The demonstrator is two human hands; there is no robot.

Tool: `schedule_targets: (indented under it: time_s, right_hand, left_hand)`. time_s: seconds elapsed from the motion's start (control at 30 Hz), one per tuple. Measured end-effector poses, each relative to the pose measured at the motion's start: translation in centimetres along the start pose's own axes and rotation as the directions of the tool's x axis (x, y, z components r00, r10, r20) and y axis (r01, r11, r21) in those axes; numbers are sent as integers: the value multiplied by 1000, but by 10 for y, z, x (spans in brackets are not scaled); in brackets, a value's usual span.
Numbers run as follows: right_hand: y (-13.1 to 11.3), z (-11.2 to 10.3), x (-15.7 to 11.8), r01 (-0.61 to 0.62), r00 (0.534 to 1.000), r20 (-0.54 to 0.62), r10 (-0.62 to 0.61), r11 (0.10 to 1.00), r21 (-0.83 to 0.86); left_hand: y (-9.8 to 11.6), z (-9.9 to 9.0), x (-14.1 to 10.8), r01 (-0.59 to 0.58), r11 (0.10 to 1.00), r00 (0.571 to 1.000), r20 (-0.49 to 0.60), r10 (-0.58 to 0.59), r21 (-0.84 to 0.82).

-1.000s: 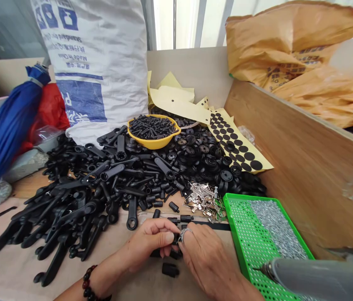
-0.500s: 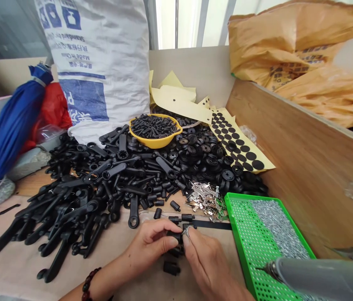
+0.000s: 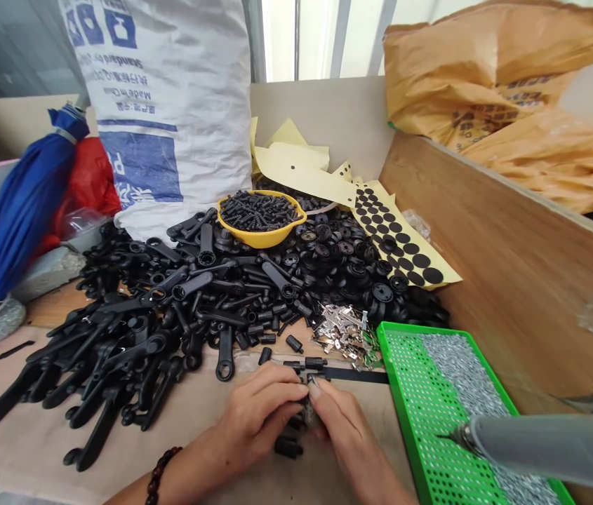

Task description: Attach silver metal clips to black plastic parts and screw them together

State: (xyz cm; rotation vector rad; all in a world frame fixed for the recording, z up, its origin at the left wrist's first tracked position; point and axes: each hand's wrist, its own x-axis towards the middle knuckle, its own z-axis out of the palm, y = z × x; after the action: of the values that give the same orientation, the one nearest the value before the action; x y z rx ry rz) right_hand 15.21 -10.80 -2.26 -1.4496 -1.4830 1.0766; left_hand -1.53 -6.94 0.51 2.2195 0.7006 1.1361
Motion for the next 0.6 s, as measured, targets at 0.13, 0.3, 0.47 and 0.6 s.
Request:
schedule_targets:
  time_s: [0.13, 0.3, 0.47, 0.6]
  right_hand:
    - [-16, -3, 6, 225, 974, 32, -223, 959, -170]
    - [-21, -7, 13, 533, 822, 41, -568, 743, -405]
    - [-14, -10, 15, 577, 784, 99, -613, 661, -480]
    - [-10, -11, 15, 592, 758, 123, -641, 596, -543]
  left_hand:
    - [2, 2, 3, 175, 973, 983, -27, -181, -153]
    - [2, 4, 4, 583, 661, 786, 120, -607, -472]
    - [2, 6, 6, 694, 292, 600, 305, -739, -658]
    - [1, 7, 7, 677, 189, 563, 336, -755, -711]
